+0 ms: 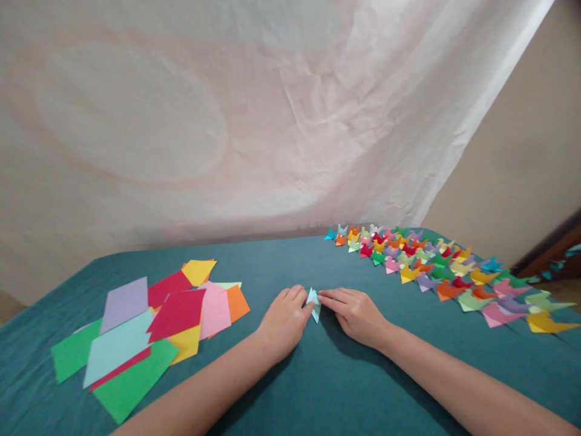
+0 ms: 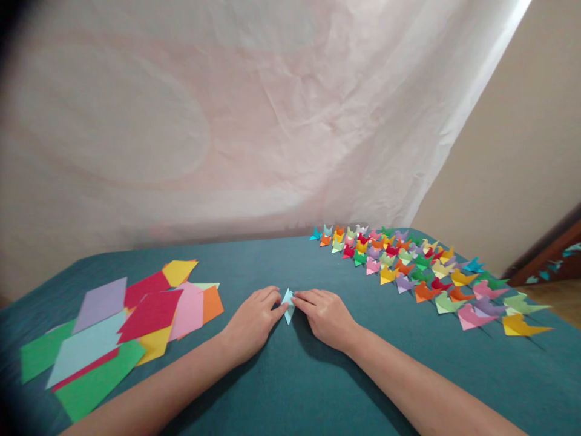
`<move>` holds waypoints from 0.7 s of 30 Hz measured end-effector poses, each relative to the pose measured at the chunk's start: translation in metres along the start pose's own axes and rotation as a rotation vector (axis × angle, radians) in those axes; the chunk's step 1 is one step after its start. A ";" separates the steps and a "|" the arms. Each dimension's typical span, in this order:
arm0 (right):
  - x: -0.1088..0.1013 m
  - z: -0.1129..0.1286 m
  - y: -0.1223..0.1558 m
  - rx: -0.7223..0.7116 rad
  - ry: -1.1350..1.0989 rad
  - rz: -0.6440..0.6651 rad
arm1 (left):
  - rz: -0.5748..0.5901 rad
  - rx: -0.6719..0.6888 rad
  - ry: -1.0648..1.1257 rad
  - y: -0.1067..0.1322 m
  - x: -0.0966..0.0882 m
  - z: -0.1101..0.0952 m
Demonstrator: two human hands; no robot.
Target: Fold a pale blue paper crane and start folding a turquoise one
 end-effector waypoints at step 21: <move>0.005 0.004 -0.004 -0.067 0.034 0.109 | -0.042 0.076 0.015 0.003 0.004 0.009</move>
Point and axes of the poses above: each hand's wrist, its own y-axis away from the middle knuckle, its own x-axis out of the palm, z = x × y, the point moved 2 cm from there along -y, towards the middle knuckle, and after that the axes turned 13 degrees about -z, right-handed, at the moved point
